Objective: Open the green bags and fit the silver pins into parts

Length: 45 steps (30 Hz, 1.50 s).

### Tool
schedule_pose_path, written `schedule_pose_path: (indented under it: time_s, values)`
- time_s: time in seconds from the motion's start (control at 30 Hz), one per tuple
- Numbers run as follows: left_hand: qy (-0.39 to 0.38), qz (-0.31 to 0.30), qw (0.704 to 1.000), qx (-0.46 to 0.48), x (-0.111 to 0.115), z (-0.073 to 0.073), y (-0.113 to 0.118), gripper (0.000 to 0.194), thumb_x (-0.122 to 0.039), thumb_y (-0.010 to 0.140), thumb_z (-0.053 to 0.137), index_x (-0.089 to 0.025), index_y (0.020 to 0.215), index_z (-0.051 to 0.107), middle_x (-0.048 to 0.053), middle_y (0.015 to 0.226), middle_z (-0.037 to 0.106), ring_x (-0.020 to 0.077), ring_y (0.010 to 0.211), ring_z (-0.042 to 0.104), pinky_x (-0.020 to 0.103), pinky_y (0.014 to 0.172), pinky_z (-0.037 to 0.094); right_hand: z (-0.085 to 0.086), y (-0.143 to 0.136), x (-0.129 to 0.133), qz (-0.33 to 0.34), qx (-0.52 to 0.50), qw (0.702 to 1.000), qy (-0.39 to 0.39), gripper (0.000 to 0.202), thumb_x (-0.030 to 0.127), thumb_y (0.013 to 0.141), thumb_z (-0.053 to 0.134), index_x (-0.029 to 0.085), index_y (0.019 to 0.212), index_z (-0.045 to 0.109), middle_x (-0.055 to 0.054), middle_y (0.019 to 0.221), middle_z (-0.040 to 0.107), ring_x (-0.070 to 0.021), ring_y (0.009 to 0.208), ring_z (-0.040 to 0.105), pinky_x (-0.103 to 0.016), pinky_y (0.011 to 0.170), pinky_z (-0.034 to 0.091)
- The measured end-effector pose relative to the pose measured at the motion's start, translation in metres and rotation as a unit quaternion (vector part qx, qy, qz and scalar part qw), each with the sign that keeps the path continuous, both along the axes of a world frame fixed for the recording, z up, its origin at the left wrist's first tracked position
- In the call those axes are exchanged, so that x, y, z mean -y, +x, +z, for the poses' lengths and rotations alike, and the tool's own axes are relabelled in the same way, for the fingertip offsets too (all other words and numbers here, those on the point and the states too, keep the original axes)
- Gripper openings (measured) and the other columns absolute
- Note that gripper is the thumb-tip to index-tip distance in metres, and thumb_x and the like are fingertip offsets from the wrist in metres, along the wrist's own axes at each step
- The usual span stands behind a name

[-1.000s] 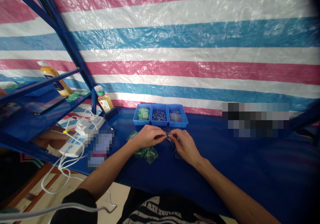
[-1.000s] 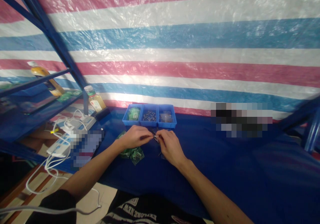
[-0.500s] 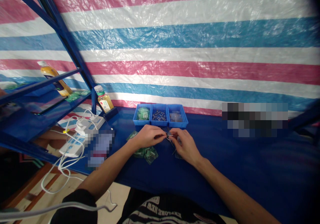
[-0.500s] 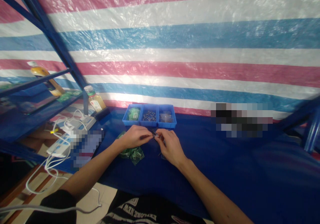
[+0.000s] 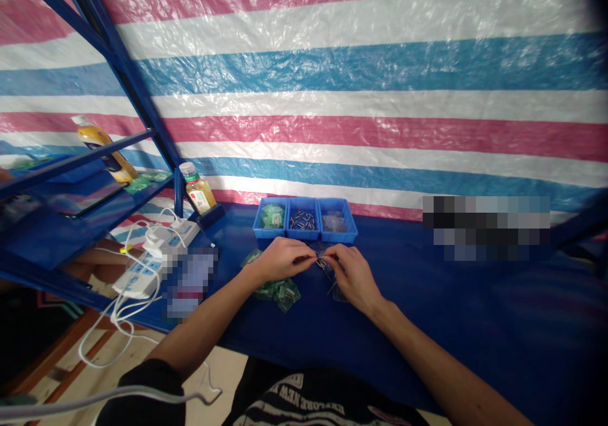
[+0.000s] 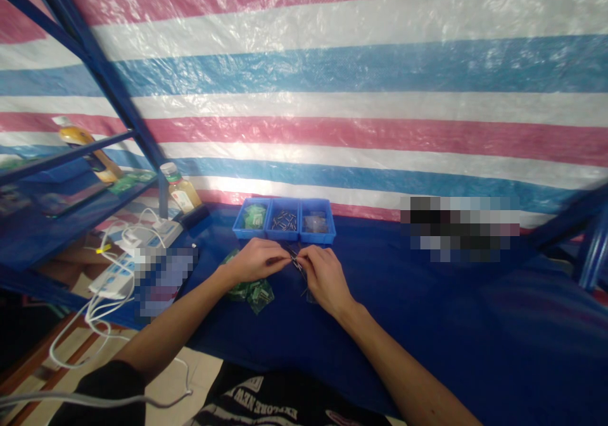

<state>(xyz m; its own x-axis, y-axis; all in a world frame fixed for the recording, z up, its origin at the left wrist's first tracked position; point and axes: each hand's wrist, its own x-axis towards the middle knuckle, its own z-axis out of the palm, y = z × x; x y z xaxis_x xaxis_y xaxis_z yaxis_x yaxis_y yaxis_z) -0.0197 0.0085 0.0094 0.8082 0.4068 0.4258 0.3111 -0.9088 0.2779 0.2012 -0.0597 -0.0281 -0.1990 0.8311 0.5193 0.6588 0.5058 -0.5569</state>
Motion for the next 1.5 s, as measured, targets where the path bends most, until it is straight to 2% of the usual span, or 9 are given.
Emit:
schedule_pose_path:
  time_s: [0.37, 0.5, 0.67, 0.77, 0.93, 1.13, 1.27, 1.4, 1.5]
  values:
    - [-0.023, 0.017, 1.0, 0.006, 0.0, -0.003, 0.0, 0.028, -0.033, 0.103, 0.053, -0.018, 0.099, 0.075, 0.006, 0.09, 0.075, 0.0145, 0.078, 0.068, 0.024, 0.076, 0.049, -0.004, 0.002, -0.003, -0.039, 0.015, 0.999, -0.01, 0.036, 0.036, 0.109, 0.039, 0.023, 0.08, 0.056, -0.003, 0.079, 0.065, -0.0213, 0.075, 0.059, -0.035, 0.077, 0.04]
    - [-0.088, 0.06, 0.993, 0.042, -0.002, -0.003, 0.002, 0.03, -0.037, 0.101, 0.055, -0.017, 0.095, 0.076, 0.005, 0.085, 0.075, 0.0135, 0.072, 0.065, 0.023, 0.072, 0.047, -0.001, 0.004, -0.001, -0.06, -0.011, 0.998, -0.02, 0.04, 0.042, 0.11, 0.036, 0.023, 0.08, 0.056, -0.002, 0.077, 0.064, -0.022, 0.074, 0.059, -0.034, 0.073, 0.039]
    - [-0.27, 0.178, 0.933, 0.157, -0.015, -0.006, 0.0, 0.037, -0.046, 0.095, 0.061, -0.012, 0.087, 0.075, 0.002, 0.065, 0.068, 0.0122, 0.057, 0.058, 0.021, 0.057, 0.043, 0.001, 0.003, 0.001, -0.055, -0.016, 0.998, -0.016, 0.04, 0.043, 0.109, 0.037, 0.023, 0.079, 0.055, -0.002, 0.076, 0.063, -0.0214, 0.074, 0.058, -0.034, 0.074, 0.038]
    - [-0.351, 0.206, 0.898, 0.17, -0.024, -0.006, -0.004, 0.04, -0.051, 0.088, 0.068, -0.011, 0.085, 0.075, -0.001, 0.054, 0.059, 0.0109, 0.05, 0.053, 0.02, 0.052, 0.039, 0.0, 0.002, 0.0, -0.039, -0.006, 0.999, -0.014, 0.04, 0.041, 0.109, 0.039, 0.023, 0.076, 0.052, -0.001, 0.074, 0.061, -0.0204, 0.072, 0.057, -0.034, 0.074, 0.038]
    - [-0.406, 0.231, 0.86, 0.208, -0.027, -0.007, -0.005, 0.045, -0.055, 0.084, 0.07, -0.011, 0.09, 0.077, -0.003, 0.048, 0.053, 0.0084, 0.045, 0.046, 0.019, 0.048, 0.034, 0.002, 0.0, 0.002, -0.031, -0.004, 0.999, -0.008, 0.04, 0.04, 0.109, 0.039, 0.023, 0.076, 0.053, -0.001, 0.074, 0.061, -0.02, 0.073, 0.056, -0.034, 0.076, 0.04]
    - [-0.431, 0.201, 0.84, 0.261, -0.027, -0.004, -0.004, 0.059, -0.058, 0.089, 0.065, -0.01, 0.123, 0.072, -0.003, 0.052, 0.056, 0.0072, 0.043, 0.044, 0.019, 0.046, 0.033, 0.004, 0.0, 0.002, -0.03, 0.002, 1.0, -0.004, 0.042, 0.04, 0.11, 0.036, 0.023, 0.076, 0.053, -0.002, 0.074, 0.062, -0.0198, 0.072, 0.056, -0.034, 0.076, 0.041]
    - [-0.366, 0.204, 0.882, 0.214, -0.027, -0.002, -0.006, 0.051, -0.055, 0.093, 0.06, -0.012, 0.118, 0.073, -0.003, 0.052, 0.057, 0.009, 0.044, 0.046, 0.02, 0.048, 0.034, 0.003, 0.0, 0.002, -0.024, 0.003, 1.0, -0.006, 0.042, 0.041, 0.11, 0.036, 0.023, 0.077, 0.054, -0.002, 0.075, 0.063, -0.0198, 0.073, 0.057, -0.035, 0.077, 0.041]
    - [-0.169, 0.206, 0.961, 0.078, -0.022, 0.0, -0.01, 0.033, -0.045, 0.097, 0.059, -0.019, 0.101, 0.078, -0.002, 0.056, 0.059, 0.0105, 0.05, 0.049, 0.021, 0.054, 0.032, 0.003, 0.0, 0.001, -0.025, 0.003, 1.0, -0.005, 0.039, 0.039, 0.109, 0.039, 0.023, 0.078, 0.055, -0.002, 0.077, 0.065, -0.0197, 0.073, 0.058, -0.035, 0.077, 0.041]
    - [-0.079, 0.154, 0.985, -0.015, -0.018, 0.002, -0.011, 0.025, -0.038, 0.097, 0.059, -0.022, 0.099, 0.078, -0.002, 0.058, 0.061, 0.0111, 0.052, 0.052, 0.022, 0.057, 0.032, 0.002, -0.001, 0.0, -0.01, 0.004, 1.0, -0.001, 0.034, 0.038, 0.107, 0.047, 0.023, 0.078, 0.057, -0.001, 0.076, 0.065, -0.0194, 0.072, 0.059, -0.036, 0.077, 0.041]
